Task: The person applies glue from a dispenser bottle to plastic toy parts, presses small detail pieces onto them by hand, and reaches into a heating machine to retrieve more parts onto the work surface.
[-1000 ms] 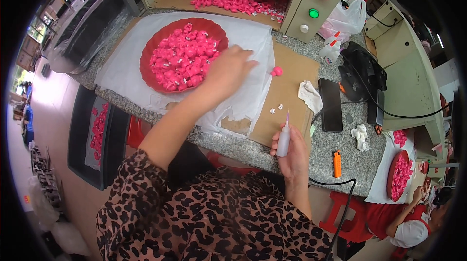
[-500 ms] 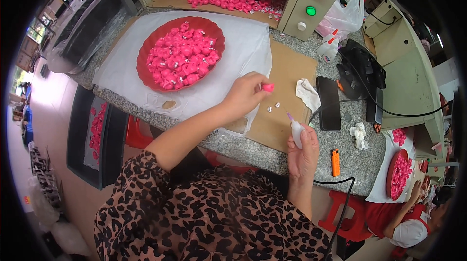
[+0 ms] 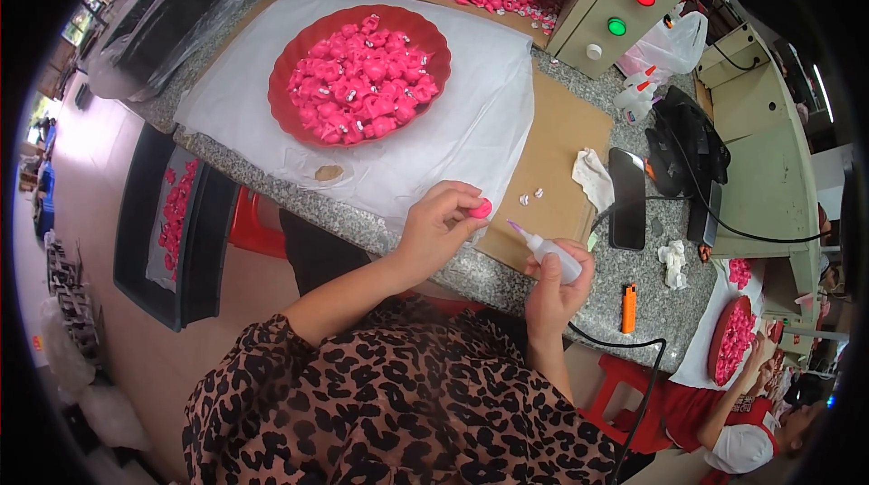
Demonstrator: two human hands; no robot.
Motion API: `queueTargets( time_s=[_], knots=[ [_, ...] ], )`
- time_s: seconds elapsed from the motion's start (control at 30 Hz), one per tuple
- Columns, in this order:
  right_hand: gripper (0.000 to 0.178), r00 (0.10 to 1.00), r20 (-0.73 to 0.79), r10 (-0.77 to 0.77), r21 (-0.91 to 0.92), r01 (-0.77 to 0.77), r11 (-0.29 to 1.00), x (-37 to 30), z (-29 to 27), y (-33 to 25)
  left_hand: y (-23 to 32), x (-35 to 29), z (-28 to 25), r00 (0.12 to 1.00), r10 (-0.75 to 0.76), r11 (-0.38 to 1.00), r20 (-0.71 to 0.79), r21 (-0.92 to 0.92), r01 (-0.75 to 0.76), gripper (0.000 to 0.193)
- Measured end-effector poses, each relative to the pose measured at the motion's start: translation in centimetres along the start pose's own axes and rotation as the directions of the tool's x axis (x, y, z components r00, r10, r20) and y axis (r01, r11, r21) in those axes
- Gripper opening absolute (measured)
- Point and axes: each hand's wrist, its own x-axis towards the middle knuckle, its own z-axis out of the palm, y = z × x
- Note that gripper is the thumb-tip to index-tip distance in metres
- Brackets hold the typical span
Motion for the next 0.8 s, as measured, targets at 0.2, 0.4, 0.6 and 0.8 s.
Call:
queueTargets(
  time_s=[0.2, 0.4, 0.6, 0.8],
  knots=[
    [0.018, 0.955, 0.140, -0.260, -0.274, 0.289, 0.917, -0.3, -0.4, 0.8, 0.1, 0.0, 0.2, 0.995, 0.090, 0.994, -0.038, 0.070, -0.088, 0.016],
    [0.017, 0.950, 0.178, -0.256, -0.309, 0.301, 0.902, -0.3, -0.3, 0.9, 0.2, 0.0, 0.0, 0.997, 0.079, 0.993, -0.010, 0.092, -0.078, 0.015],
    [0.018, 0.950, 0.185, -0.251, -0.331, 0.301, 0.894, -0.3, -0.3, 1.0, 0.0, 0.0, 0.2, 0.996, 0.080, 0.995, -0.038, 0.060, -0.078, 0.016],
    [0.018, 0.955, 0.165, -0.247, -0.297, 0.287, 0.910, -0.4, -0.2, 1.1, 0.1, 0.0, 0.2, 0.996, 0.085, 0.995, -0.040, 0.052, -0.083, 0.015]
  ],
)
